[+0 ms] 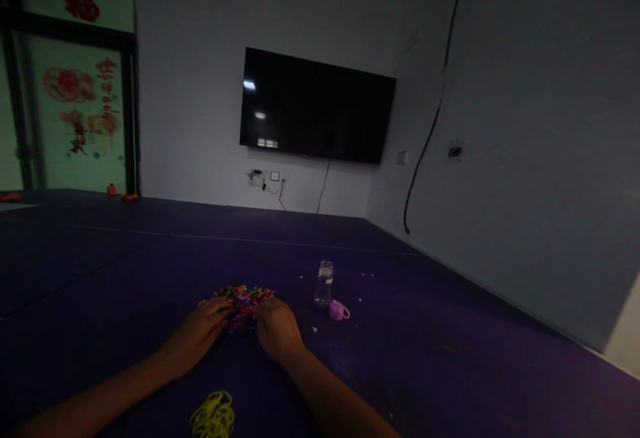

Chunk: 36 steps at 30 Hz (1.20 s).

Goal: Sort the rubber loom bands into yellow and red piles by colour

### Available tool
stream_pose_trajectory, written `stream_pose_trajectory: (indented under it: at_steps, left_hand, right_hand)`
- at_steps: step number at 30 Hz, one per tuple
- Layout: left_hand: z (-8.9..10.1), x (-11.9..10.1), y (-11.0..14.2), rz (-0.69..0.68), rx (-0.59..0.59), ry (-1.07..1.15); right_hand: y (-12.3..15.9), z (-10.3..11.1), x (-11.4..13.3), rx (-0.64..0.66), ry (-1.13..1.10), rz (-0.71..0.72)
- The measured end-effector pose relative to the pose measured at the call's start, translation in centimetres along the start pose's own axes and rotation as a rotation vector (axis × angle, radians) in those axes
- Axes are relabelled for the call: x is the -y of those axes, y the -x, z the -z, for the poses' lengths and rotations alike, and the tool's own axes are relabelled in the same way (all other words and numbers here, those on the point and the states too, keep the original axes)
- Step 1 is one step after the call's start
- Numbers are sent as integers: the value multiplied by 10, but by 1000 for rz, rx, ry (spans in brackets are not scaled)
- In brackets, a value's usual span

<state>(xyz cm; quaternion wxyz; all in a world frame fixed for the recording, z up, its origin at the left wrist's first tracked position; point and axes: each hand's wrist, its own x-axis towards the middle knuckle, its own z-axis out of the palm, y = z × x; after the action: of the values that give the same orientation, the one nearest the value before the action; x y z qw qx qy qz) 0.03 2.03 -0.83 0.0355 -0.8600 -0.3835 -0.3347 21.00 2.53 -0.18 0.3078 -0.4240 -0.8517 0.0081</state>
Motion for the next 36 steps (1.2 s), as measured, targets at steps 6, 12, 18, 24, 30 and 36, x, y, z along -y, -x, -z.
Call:
stream_pose_trajectory:
  at_steps: [6,12,18,24,30,36]
  left_hand:
    - [-7,8,1,-45,78,-10]
    - [-5,8,1,-59,94,-4]
    - [-3,3,1,-1,65,-33]
    - [3,-2,0,-3,-27,25]
    - [5,-3,-2,-10,-91,113]
    - [7,-4,-2,22,-109,186]
  right_hand:
    - [0,2,0,-91,-24,-149]
    - [0,5,-1,-140,-35,-275]
    - [1,6,-2,-151,58,-394]
    - [0,6,-2,-125,155,-443]
    - [-1,7,-3,-74,181,-381]
    - [0,9,-3,-60,155,-363]
